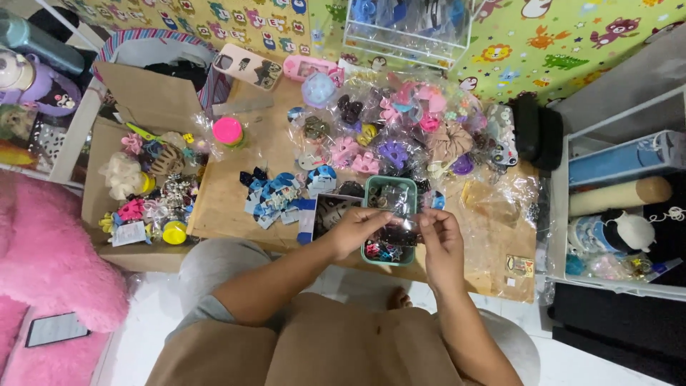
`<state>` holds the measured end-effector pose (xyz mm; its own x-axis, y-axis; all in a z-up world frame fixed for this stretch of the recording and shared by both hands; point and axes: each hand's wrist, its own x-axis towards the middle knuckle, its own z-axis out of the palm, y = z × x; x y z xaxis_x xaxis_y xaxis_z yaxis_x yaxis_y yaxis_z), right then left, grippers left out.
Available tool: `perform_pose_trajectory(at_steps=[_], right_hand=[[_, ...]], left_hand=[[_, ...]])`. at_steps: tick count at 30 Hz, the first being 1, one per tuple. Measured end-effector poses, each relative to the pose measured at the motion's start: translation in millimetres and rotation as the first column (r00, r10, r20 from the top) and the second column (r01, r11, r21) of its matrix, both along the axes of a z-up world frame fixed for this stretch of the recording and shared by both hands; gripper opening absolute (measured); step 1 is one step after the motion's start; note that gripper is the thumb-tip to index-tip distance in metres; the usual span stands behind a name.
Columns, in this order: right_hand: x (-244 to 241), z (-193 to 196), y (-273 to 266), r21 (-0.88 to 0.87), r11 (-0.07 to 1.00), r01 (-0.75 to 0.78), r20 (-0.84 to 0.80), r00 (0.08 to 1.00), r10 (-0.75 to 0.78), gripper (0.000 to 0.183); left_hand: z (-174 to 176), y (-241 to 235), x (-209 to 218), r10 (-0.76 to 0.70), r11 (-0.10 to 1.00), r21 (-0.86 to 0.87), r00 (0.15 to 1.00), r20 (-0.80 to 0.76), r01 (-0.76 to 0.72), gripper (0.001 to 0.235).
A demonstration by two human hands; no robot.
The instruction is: The person sits on the floor and sorts through various hair accessories, including hair ties and clips, from a box and a plastic container. They pick up items, place them into a small plastic bag, and organize them into a compartmentalized container.
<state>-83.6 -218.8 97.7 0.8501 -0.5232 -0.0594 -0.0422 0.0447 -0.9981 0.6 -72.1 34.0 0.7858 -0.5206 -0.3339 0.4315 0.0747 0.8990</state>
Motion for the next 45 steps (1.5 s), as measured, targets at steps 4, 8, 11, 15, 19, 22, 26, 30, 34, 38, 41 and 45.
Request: perform_pose_trajectory(at_steps=[4,8,11,15,19,22,26,30,34,38,41,45], right_hand=[[-0.1,-18.5,-1.7,0.017,1.0,-0.022,0.013,1.0,0.022,0.023],[6.6,-15.4,3.9,-0.004,1.0,-0.021,0.027,0.999,0.021,0.025],[16.7,-17.1,7.4,-0.014,1.0,-0.016,0.065,0.998,0.017,0.025],[30.8,2.3,15.6,-0.022,0.998,-0.055,0.063,0.996,0.057,0.029],[42.6,12.1,14.1,0.009,0.997,-0.078,0.096,0.992,0.077,0.029],[50.1,18.7,12.0,-0.011,0.996,-0.088,0.109,0.99,0.088,0.032],[55.1,22.5,6.7,-0.027,0.992,-0.123,0.099,0.987,0.125,0.032],[56.6,17.1,7.5,-0.042,0.987,-0.153,0.06,0.986,0.155,0.032],[61.5,15.8,14.0,-0.035,0.978,-0.204,0.03,0.978,0.205,0.036],[62.9,1.9,18.1,-0.069,0.964,-0.258,0.026,0.965,0.261,0.04],[64.6,-5.6,16.6,-0.095,0.953,-0.287,0.011,0.957,0.289,0.04],[60.3,-5.3,14.5,-0.119,0.946,-0.301,-0.014,0.953,0.302,0.039]], left_hand=[[1.9,6.2,0.3,-0.007,1.0,-0.019,0.999,0.038,0.007,0.025],[4.4,15.5,3.5,0.046,0.999,0.009,0.998,0.043,-0.046,0.024],[0.3,19.8,4.1,0.061,0.998,0.025,0.998,0.035,-0.062,0.022],[9.4,27.4,5.2,0.073,0.997,0.029,0.997,0.007,-0.074,0.023],[8.4,37.0,12.1,0.092,0.995,0.041,0.996,0.008,-0.092,0.024],[-7.5,46.3,25.0,0.079,0.995,0.051,0.994,0.073,-0.083,0.028],[32.2,53.8,33.9,0.141,0.99,-0.026,0.985,0.096,-0.139,0.029],[35.2,54.9,38.8,0.198,0.979,-0.065,0.974,0.106,-0.192,0.028],[29.1,52.8,40.4,0.204,0.976,-0.098,0.972,0.114,-0.193,0.029],[26.6,52.5,39.0,0.186,0.981,-0.078,0.978,0.096,-0.178,0.03],[23.4,52.4,40.0,0.181,0.982,-0.07,0.981,0.065,-0.177,0.031],[15.3,53.6,41.9,0.155,0.987,-0.044,0.988,0.024,-0.154,0.031]])
